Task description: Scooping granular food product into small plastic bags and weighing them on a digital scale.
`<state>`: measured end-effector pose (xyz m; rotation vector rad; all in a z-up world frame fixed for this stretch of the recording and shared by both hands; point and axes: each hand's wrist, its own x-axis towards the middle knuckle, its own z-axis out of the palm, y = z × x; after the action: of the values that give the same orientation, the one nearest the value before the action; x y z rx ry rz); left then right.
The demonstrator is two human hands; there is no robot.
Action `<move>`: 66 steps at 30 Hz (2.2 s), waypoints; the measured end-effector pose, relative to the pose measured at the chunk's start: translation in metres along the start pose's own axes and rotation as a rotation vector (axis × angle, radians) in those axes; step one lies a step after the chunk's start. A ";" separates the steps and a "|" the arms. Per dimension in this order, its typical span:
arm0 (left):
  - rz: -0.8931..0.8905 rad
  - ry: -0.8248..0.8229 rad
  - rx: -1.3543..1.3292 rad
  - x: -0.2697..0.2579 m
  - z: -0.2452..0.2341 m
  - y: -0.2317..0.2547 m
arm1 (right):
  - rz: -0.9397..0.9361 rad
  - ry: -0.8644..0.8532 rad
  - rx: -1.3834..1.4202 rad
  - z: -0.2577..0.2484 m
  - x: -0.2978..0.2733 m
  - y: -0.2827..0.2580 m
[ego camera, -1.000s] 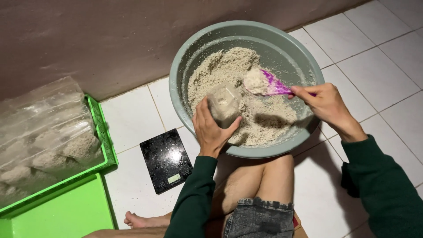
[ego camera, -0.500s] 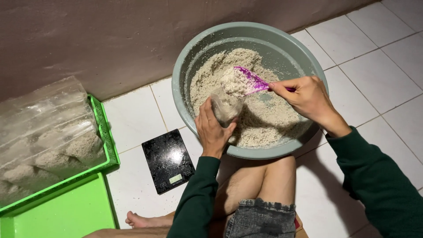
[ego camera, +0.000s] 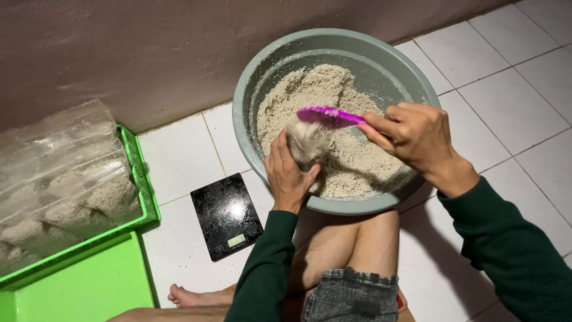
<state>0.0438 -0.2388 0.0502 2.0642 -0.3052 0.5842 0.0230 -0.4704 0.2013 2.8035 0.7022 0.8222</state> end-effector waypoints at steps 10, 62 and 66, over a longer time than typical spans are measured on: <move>-0.010 0.020 -0.033 0.000 0.005 -0.002 | -0.016 0.112 -0.029 0.003 -0.018 0.010; 0.008 0.041 -0.008 0.000 0.005 -0.003 | -0.109 0.113 -0.128 -0.022 0.004 -0.016; -0.011 0.038 -0.050 0.002 0.001 0.002 | 0.153 0.111 0.109 -0.015 -0.018 -0.001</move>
<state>0.0449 -0.2406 0.0521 2.0031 -0.2834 0.6023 0.0015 -0.4778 0.2051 2.9576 0.5698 1.0012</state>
